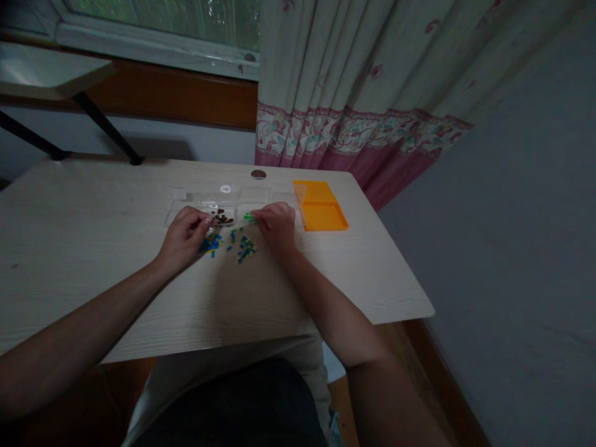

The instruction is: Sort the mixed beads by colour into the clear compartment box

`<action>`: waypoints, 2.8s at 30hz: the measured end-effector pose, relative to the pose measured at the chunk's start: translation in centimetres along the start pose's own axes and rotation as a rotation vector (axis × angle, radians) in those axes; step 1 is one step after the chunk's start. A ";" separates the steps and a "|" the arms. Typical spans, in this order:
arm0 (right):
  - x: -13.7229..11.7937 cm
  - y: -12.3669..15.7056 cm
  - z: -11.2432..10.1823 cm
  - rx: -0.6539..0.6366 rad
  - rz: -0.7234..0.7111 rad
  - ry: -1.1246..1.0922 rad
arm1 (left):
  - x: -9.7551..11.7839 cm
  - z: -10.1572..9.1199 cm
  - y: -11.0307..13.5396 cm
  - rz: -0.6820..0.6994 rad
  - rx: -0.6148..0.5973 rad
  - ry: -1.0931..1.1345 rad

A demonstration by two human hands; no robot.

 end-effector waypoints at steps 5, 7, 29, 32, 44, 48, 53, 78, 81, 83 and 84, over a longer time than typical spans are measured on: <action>1.5 -0.2 0.4 0.042 0.114 0.069 | 0.2 0.1 0.1 0.009 -0.007 -0.008; 1.5 -0.2 0.6 0.062 0.104 0.079 | 0.3 0.1 0.1 0.009 -0.012 -0.009; 1.7 -0.2 0.3 0.199 0.081 -0.138 | 0.4 0.8 0.5 0.212 -0.195 -0.245; 1.2 -0.3 0.1 0.173 0.091 -0.143 | 0.8 1.0 0.8 0.257 -0.273 -0.318; 0.2 -0.4 -0.1 0.105 0.078 -0.138 | 1.8 2.0 1.4 0.279 -0.355 -0.405; -0.1 -0.4 -0.2 0.127 0.072 -0.149 | 1.9 2.1 1.4 0.281 -0.352 -0.429; 0.1 -0.4 0.0 0.089 0.083 -0.140 | 1.8 1.9 1.4 0.274 -0.341 -0.458; -0.2 -0.4 0.0 0.109 0.062 -0.174 | 1.8 2.4 1.4 0.278 -0.342 -0.452; -0.2 -0.4 0.0 0.110 0.068 -0.175 | 1.7 2.5 1.4 0.276 -0.358 -0.451; -0.2 -0.4 0.0 0.111 0.072 -0.177 | 1.8 2.5 1.4 0.275 -0.365 -0.453; -0.2 -0.4 0.0 0.113 0.071 -0.178 | 1.9 2.5 1.4 0.276 -0.366 -0.453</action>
Point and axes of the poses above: each hand's wrist, its own y-axis away from the middle knuckle, its own z-axis out of the palm, x = y × z, the point moved 3 cm from there along -y, towards the middle knuckle, and after that the axes turned 1 degree about -z, right-handed, at the moved point
